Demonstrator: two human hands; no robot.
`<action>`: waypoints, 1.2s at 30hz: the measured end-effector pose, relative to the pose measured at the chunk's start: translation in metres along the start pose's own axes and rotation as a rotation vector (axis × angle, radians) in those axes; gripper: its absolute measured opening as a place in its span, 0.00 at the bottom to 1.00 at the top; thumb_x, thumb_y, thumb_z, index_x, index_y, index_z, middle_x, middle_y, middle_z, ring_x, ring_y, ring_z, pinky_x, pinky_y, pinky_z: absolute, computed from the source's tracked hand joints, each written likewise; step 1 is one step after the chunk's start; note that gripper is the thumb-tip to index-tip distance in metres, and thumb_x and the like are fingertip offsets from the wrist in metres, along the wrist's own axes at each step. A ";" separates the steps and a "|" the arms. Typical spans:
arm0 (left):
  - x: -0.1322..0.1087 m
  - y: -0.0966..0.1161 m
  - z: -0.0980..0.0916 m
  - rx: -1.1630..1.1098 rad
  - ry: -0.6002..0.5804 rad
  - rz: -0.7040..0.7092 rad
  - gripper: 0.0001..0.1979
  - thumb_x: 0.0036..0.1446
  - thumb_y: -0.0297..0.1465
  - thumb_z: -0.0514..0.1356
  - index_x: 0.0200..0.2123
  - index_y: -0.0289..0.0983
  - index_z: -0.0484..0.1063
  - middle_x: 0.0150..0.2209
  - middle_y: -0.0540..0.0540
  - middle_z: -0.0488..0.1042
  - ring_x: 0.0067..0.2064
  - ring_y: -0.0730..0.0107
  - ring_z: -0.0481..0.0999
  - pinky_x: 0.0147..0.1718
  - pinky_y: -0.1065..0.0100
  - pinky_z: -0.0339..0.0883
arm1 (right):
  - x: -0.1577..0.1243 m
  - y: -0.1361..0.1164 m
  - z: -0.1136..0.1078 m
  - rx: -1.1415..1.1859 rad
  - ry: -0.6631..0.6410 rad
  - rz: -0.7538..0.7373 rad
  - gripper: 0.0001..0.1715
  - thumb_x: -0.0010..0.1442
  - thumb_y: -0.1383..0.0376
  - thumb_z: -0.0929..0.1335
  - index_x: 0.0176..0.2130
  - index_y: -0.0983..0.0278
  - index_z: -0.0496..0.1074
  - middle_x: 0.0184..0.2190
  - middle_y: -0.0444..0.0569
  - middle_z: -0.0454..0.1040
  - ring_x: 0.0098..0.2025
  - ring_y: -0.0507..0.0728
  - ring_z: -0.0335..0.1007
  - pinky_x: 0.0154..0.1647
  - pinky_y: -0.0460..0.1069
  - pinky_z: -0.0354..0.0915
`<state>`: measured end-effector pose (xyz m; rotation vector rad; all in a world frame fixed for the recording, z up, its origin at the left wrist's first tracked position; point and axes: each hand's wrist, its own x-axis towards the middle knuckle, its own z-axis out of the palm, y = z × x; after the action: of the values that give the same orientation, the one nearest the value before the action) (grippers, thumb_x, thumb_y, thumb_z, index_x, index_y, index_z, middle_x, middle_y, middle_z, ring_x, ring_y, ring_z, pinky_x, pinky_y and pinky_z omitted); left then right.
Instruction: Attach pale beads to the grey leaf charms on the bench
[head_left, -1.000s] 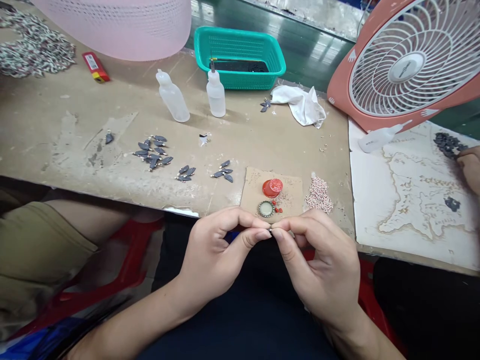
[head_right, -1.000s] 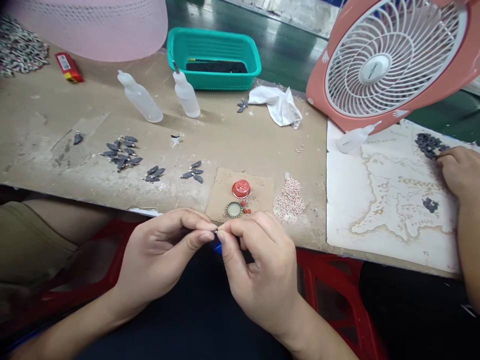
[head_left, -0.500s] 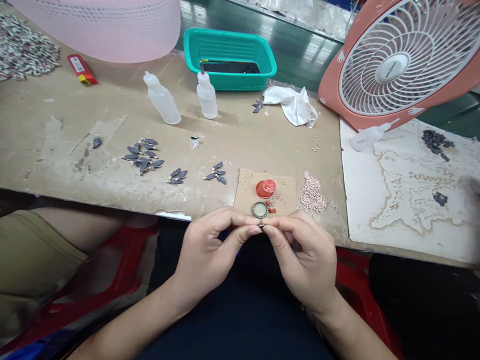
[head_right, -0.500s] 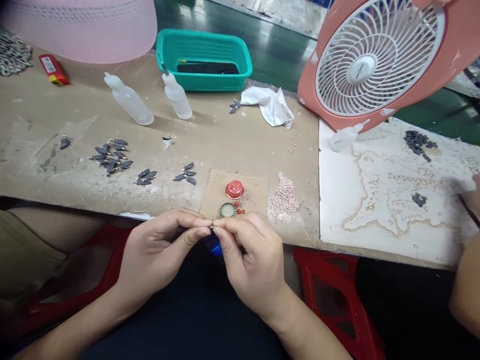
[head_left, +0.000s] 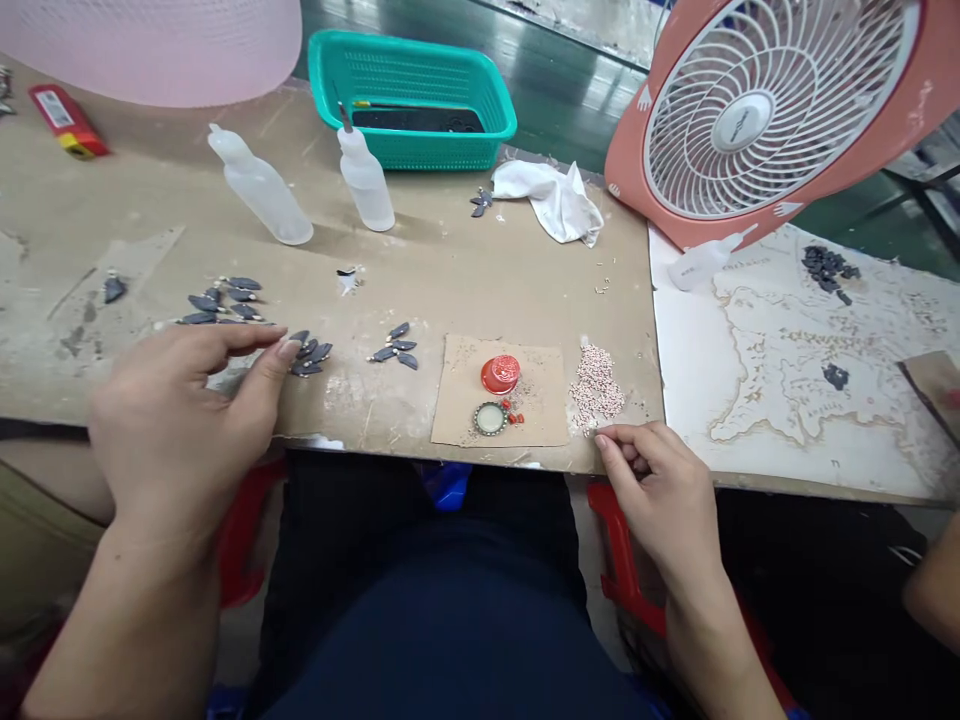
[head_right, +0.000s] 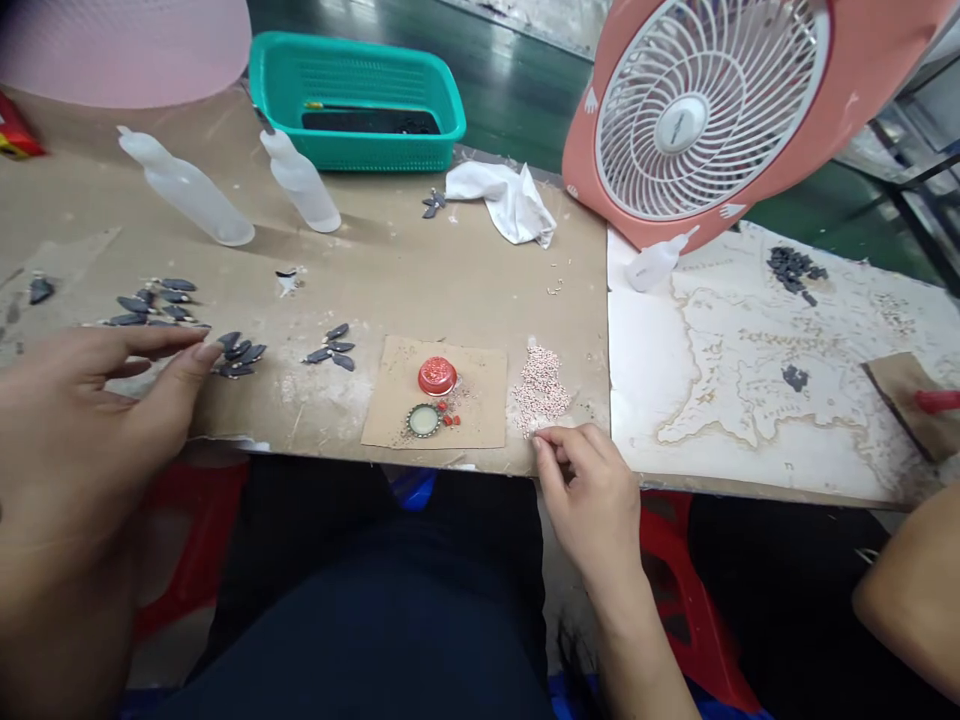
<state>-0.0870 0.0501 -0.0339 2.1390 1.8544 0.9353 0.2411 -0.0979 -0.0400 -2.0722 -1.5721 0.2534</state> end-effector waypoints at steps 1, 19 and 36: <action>0.000 0.002 0.000 -0.007 0.006 -0.014 0.16 0.65 0.40 0.58 0.52 0.41 0.75 0.50 0.52 0.78 0.56 0.52 0.73 0.49 0.54 0.63 | 0.001 0.000 0.001 -0.021 0.013 -0.006 0.09 0.64 0.61 0.68 0.39 0.61 0.78 0.30 0.45 0.72 0.31 0.53 0.68 0.32 0.49 0.66; -0.022 0.068 0.022 -0.282 -0.040 0.366 0.07 0.58 0.26 0.65 0.40 0.42 0.77 0.39 0.49 0.81 0.42 0.62 0.78 0.48 0.61 0.70 | 0.008 0.006 0.013 -0.302 0.129 -0.217 0.10 0.66 0.63 0.67 0.38 0.63 0.78 0.29 0.47 0.75 0.33 0.54 0.71 0.34 0.49 0.64; -0.042 0.109 0.017 -0.831 -0.606 0.082 0.03 0.62 0.28 0.63 0.37 0.39 0.78 0.35 0.51 0.78 0.35 0.75 0.76 0.32 0.75 0.68 | 0.000 -0.023 0.003 -0.006 0.267 -0.383 0.05 0.63 0.72 0.69 0.40 0.63 0.72 0.32 0.46 0.75 0.32 0.52 0.69 0.34 0.48 0.68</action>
<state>0.0122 -0.0087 -0.0074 1.6898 0.8717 0.7534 0.2206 -0.0926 -0.0311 -1.6805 -1.7547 -0.1597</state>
